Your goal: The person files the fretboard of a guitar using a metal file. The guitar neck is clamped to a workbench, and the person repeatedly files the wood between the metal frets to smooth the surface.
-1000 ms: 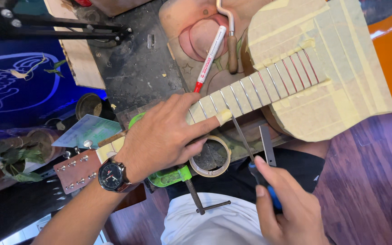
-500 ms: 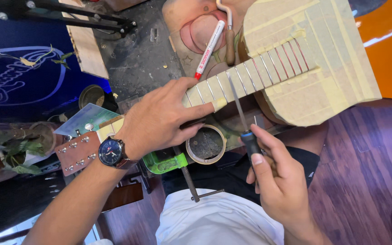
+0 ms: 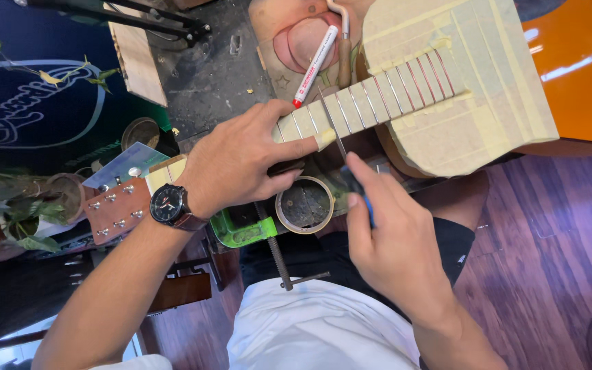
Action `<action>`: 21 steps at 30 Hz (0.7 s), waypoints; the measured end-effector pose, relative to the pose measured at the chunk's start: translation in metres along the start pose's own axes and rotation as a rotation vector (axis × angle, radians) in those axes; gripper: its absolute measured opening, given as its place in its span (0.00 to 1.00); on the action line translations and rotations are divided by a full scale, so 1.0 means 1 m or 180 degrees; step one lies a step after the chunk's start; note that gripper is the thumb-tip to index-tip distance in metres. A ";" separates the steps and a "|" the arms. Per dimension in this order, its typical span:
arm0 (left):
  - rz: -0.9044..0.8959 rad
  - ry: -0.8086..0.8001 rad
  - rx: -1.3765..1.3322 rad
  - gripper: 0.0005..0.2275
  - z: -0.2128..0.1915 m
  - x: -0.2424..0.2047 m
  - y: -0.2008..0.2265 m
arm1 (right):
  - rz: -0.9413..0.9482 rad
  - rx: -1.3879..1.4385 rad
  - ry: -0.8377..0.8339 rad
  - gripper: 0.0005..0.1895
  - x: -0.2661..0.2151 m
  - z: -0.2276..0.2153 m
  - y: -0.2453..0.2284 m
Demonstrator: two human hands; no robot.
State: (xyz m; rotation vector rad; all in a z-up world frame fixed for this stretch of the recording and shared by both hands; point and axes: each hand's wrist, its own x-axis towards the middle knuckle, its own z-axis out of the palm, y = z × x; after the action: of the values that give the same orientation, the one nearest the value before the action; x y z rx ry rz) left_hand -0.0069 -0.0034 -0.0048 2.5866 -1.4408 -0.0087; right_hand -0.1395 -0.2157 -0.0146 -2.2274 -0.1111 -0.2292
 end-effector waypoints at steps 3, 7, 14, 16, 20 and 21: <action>-0.0100 -0.0022 0.0001 0.22 -0.002 0.002 0.000 | 0.0276 0.0184 0.0180 0.23 0.007 -0.006 -0.004; -0.0612 -0.0334 -0.0128 0.30 -0.012 0.012 0.005 | 0.1177 0.1149 0.0479 0.24 -0.009 -0.014 -0.002; -0.0464 -0.0304 -0.0115 0.26 -0.006 0.009 0.003 | 0.1168 0.1498 0.0675 0.23 -0.028 -0.013 0.001; 0.0217 0.0265 -0.0380 0.13 -0.001 0.002 -0.002 | 0.1050 0.1561 0.0648 0.23 -0.030 -0.012 0.002; 0.0259 0.0839 -0.0731 0.03 -0.006 -0.013 0.005 | 0.0957 0.1575 0.0619 0.23 -0.036 -0.012 0.001; 0.0187 0.0997 -0.0799 0.03 -0.009 -0.018 0.006 | 0.0997 0.1641 0.0622 0.23 -0.038 -0.011 0.003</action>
State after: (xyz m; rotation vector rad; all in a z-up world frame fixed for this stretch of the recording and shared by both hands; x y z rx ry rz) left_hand -0.0211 0.0100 0.0037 2.2267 -1.3073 0.2012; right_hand -0.1774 -0.2267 -0.0178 -1.6708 0.2578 -0.2153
